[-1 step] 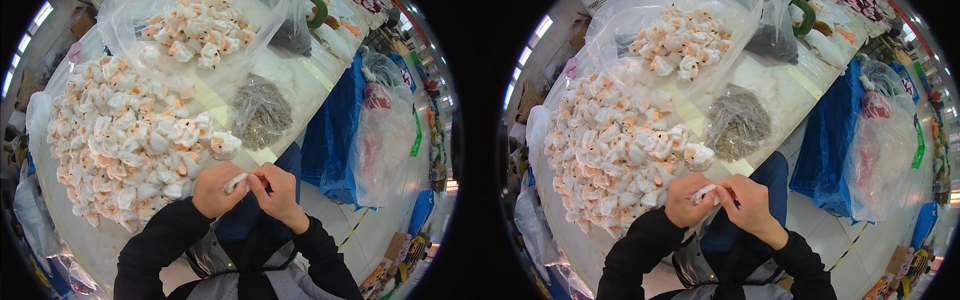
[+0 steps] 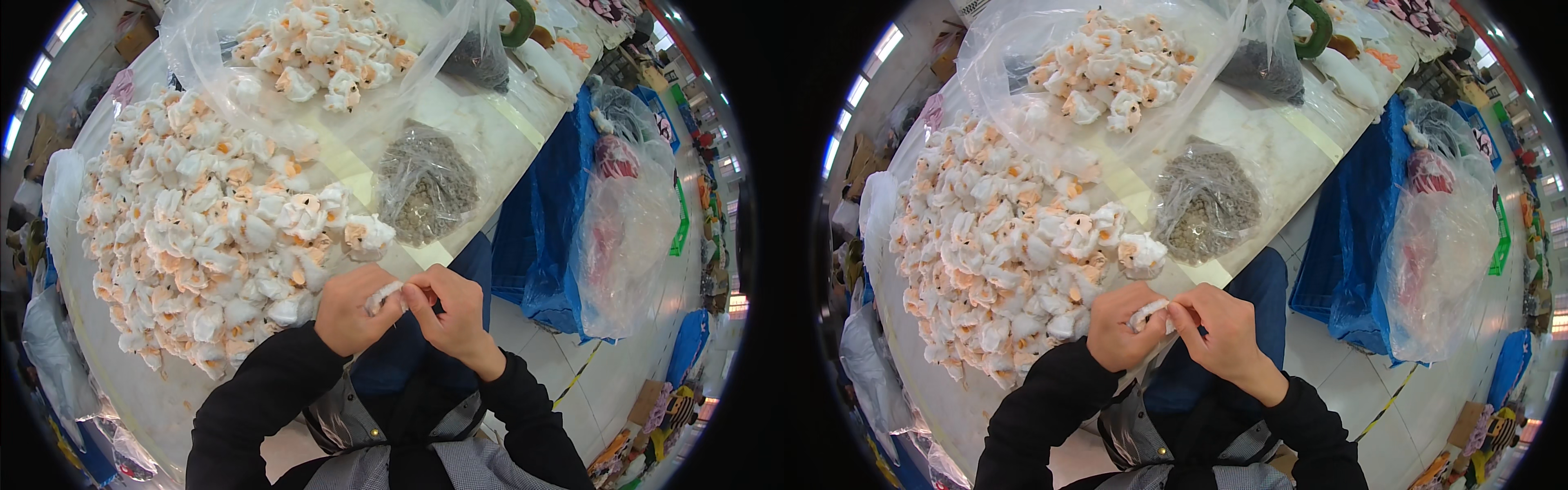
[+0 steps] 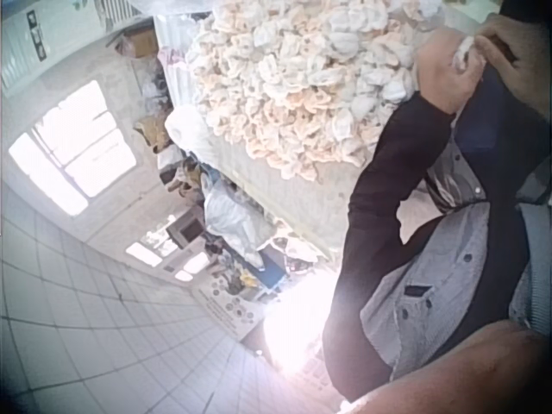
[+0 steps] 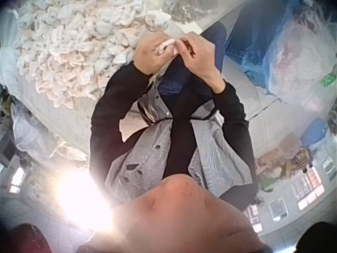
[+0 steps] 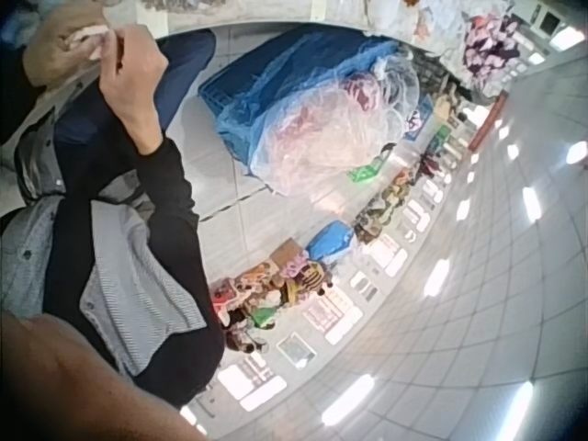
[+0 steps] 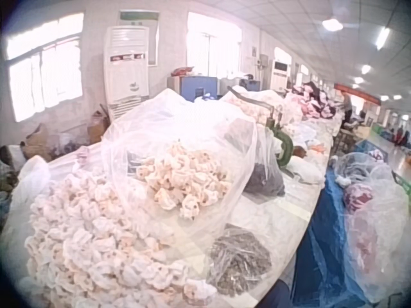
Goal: The person sits at a table and repeatedly picks up small white fabric items, inserts a small grey component into each one, and places the finished items into a pile. The process is repeated continuously throughout the clip.
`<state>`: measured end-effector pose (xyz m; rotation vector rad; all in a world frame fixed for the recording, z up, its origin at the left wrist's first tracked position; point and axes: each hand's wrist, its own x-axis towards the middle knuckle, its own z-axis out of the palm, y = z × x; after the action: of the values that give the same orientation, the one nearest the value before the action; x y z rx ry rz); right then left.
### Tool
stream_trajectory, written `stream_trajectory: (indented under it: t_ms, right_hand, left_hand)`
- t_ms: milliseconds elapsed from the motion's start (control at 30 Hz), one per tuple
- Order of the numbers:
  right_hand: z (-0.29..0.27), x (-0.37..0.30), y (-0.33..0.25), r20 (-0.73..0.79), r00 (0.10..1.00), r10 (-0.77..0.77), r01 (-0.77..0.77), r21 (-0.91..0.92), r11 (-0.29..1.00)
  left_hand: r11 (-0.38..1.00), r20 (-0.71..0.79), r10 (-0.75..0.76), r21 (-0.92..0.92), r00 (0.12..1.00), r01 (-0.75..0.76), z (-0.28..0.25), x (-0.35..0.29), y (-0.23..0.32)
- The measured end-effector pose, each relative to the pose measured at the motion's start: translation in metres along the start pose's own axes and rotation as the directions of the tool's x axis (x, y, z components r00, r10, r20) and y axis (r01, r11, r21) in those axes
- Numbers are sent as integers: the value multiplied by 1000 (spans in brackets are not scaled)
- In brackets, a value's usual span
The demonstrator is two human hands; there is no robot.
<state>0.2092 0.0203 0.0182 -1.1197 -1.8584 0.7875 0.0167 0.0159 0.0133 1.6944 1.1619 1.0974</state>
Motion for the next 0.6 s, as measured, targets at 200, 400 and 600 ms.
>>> stream_trajectory:
  t_ms: [200,400,600]
  right_hand:
    - [-8,26,9,-11,993,-118,114,-172,979]
    - [-4,79,47,-65,957,-281,189,-597,780]
    - [7,91,60,35,961,-273,221,-692,687]
  left_hand:
    - [993,-145,-115,-57,983,107,4,-3,-3]
    - [973,-166,-209,-136,964,188,2,-4,-8]
    - [963,-184,-226,-193,957,190,5,-5,-10]
